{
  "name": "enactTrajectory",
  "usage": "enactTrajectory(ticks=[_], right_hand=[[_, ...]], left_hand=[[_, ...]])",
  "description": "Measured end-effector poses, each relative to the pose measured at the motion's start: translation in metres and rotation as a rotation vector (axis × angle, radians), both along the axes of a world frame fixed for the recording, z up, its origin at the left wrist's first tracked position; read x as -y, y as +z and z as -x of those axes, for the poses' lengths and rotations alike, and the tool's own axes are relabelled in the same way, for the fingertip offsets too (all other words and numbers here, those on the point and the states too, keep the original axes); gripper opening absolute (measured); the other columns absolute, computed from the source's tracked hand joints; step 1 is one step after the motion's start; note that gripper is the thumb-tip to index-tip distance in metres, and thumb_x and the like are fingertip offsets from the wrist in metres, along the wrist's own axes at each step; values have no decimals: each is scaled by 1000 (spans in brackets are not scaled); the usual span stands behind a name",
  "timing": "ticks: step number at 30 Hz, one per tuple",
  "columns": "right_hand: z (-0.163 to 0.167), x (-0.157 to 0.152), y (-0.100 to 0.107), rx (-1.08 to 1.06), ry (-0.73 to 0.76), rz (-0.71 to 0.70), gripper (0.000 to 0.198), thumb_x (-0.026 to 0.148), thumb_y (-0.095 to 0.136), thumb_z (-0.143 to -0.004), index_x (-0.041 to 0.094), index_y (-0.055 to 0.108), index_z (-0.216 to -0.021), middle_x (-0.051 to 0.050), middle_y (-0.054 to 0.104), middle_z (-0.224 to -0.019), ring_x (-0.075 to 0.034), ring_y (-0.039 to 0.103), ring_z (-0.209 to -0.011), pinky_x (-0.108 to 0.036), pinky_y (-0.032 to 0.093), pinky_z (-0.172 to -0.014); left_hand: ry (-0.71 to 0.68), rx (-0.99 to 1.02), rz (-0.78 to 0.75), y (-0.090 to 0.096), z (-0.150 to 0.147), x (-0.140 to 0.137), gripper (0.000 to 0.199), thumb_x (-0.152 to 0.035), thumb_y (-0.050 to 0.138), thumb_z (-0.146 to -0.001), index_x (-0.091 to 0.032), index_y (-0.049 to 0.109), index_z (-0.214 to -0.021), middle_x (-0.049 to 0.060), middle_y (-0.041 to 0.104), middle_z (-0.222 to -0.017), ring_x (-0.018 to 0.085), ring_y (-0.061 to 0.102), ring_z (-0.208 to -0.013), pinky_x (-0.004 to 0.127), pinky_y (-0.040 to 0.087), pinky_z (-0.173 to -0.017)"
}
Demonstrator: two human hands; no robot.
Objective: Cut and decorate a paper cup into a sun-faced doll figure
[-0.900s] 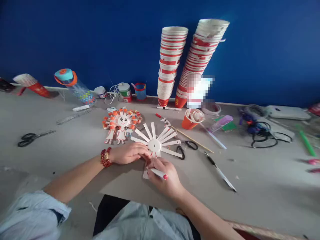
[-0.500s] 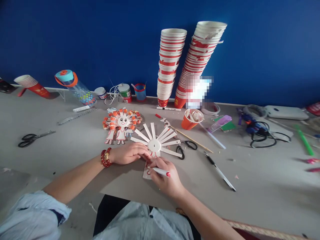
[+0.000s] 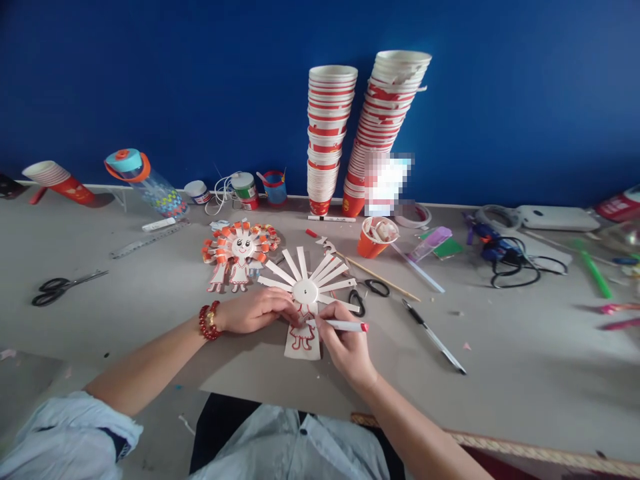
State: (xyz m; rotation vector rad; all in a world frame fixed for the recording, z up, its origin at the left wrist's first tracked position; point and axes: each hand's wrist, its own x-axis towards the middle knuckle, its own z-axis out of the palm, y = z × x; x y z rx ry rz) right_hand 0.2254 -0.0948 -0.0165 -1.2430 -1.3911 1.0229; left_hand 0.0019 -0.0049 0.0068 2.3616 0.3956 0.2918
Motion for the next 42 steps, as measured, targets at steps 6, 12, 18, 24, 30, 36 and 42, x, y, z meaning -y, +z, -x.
enactTrajectory(ticks=[6, 12, 18, 24, 30, 36, 42], right_hand=[[-6, -2, 0, 30, -42, -11, 15, 22, 53, -87, 21, 54, -72, 3, 53, -59, -14, 47, -53, -26, 36, -52], [-13, -7, -2, 18, -81, -15, 13, 24, 54, -88, 21, 56, -76, 2, 54, -61, -14, 47, -55, -26, 36, -52], [-13, -10, -1, -57, -98, 6, 13, 29, 54, -90, 20, 56, -81, 3, 52, -60, -14, 45, -53, -26, 33, -50], [-14, -13, 0, -86, -103, 1, 16, 32, 55, -90, 20, 55, -78, 2, 52, -59, -14, 45, -53, -26, 33, -49], [-15, -14, 0, -97, -120, -28, 14, 30, 57, -89, 20, 56, -78, 3, 52, -60, -14, 46, -54, -25, 35, -51], [-17, -15, 0, -103, -126, -77, 13, 27, 54, -89, 20, 57, -79, 4, 53, -61, -14, 47, -56, -25, 36, -54], [-19, -15, 2, -110, -137, -104, 14, 26, 54, -89, 21, 54, -77, 4, 53, -61, -14, 49, -57, -26, 38, -56]], left_hand=[[-23, 10, -65, 5, -2, 8, 40, -1, 41, -86, -23, 60, -114, 5, 69, -107, 20, 61, -104, 34, 46, -96], [-39, -1, -182, 2, -5, 15, 44, -2, 46, -80, -21, 58, -117, 6, 69, -109, 23, 58, -108, 37, 43, -100], [-100, 3, -357, -4, -6, 19, 30, -7, 50, -79, -21, 63, -102, 6, 71, -107, 23, 57, -102, 39, 45, -95], [-13, -27, -466, -4, -16, 37, 16, -16, 51, -84, -19, 61, -97, 7, 69, -94, 23, 58, -90, 40, 46, -88], [271, -50, -468, -13, -33, 59, 44, -54, 64, -81, -15, 56, -100, 12, 63, -105, 27, 59, -93, 42, 48, -84], [258, -105, -573, -14, -41, 66, 8, -23, 53, -87, -18, 57, -91, 7, 63, -89, 25, 58, -86, 41, 47, -78], [504, 169, -510, 5, -21, 58, 10, -12, 47, -88, -20, 53, -88, 5, 63, -84, 20, 59, -80, 37, 48, -78]])
